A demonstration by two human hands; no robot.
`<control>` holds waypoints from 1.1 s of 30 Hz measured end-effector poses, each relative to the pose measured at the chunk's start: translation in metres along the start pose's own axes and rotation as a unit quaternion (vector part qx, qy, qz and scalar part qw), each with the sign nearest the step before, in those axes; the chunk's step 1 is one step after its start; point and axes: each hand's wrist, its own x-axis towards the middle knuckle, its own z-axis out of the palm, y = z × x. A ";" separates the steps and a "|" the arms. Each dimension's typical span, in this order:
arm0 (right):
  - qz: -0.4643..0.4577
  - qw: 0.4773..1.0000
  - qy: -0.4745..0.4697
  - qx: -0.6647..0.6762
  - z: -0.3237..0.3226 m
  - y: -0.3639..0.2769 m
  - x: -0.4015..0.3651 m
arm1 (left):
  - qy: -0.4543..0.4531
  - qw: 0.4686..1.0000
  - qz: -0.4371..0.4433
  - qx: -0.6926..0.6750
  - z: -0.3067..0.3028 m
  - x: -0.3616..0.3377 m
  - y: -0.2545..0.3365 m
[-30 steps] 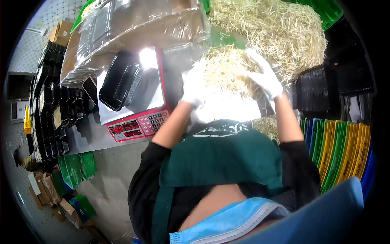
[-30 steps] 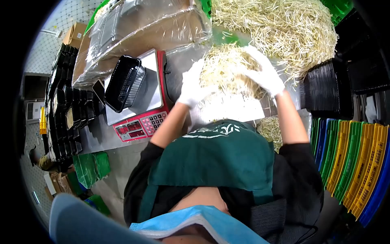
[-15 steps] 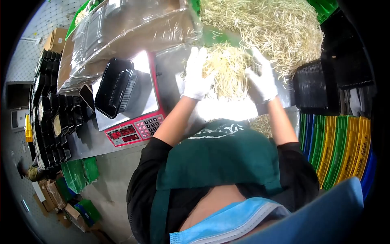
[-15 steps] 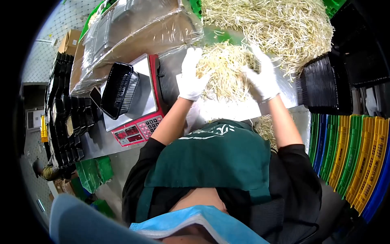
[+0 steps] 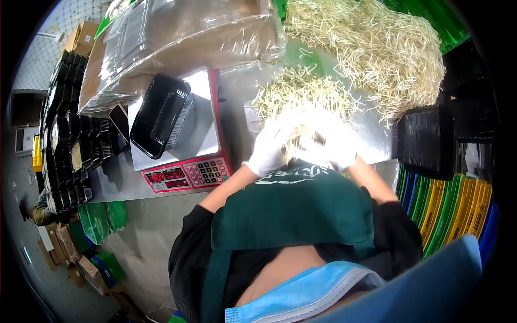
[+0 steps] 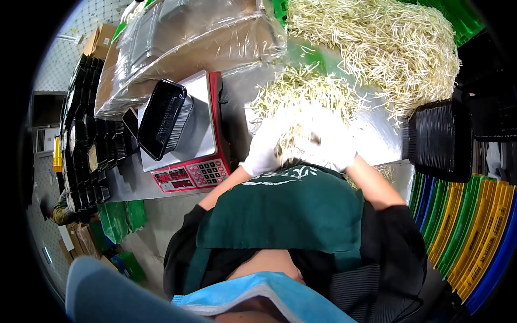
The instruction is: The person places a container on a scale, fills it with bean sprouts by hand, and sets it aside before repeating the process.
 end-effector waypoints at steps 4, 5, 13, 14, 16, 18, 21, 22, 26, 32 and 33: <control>-0.042 0.989 -0.049 -0.134 0.024 -0.001 -0.027 | 0.040 0.971 -0.051 0.230 -0.001 0.004 0.010; -0.016 0.995 0.011 -0.095 0.020 0.006 -0.009 | 0.042 0.971 -0.052 0.230 0.013 0.010 -0.003; 0.173 0.904 0.087 0.380 0.001 0.051 0.058 | 0.151 0.897 -0.221 -0.353 0.026 0.083 -0.010; 0.167 0.884 0.066 0.431 0.000 0.050 0.055 | 0.095 0.924 -0.254 -0.268 0.014 0.080 -0.004; 0.174 0.894 0.087 0.403 0.000 0.045 0.042 | 0.091 0.833 -0.340 -0.427 0.002 0.058 -0.002; 0.232 0.931 0.160 0.230 -0.004 0.063 0.024 | 0.078 0.749 -0.353 -0.556 0.001 0.041 -0.021; 0.275 0.918 0.201 0.203 0.028 0.091 0.008 | 0.075 0.691 -0.464 -0.549 0.005 0.038 -0.035; 0.308 0.934 0.143 0.109 0.038 0.073 0.016 | 0.047 0.699 -0.482 -0.527 -0.002 0.044 -0.015; 0.208 0.969 0.099 0.089 0.044 0.005 0.037 | 0.127 0.655 -0.453 -0.592 0.027 0.066 0.028; 0.157 0.928 0.032 0.337 -0.011 0.028 0.056 | -0.022 0.752 -0.338 -0.566 -0.004 0.027 0.017; 0.135 0.950 0.018 0.280 0.006 0.054 0.054 | -0.100 0.800 -0.328 -0.492 -0.004 0.021 0.013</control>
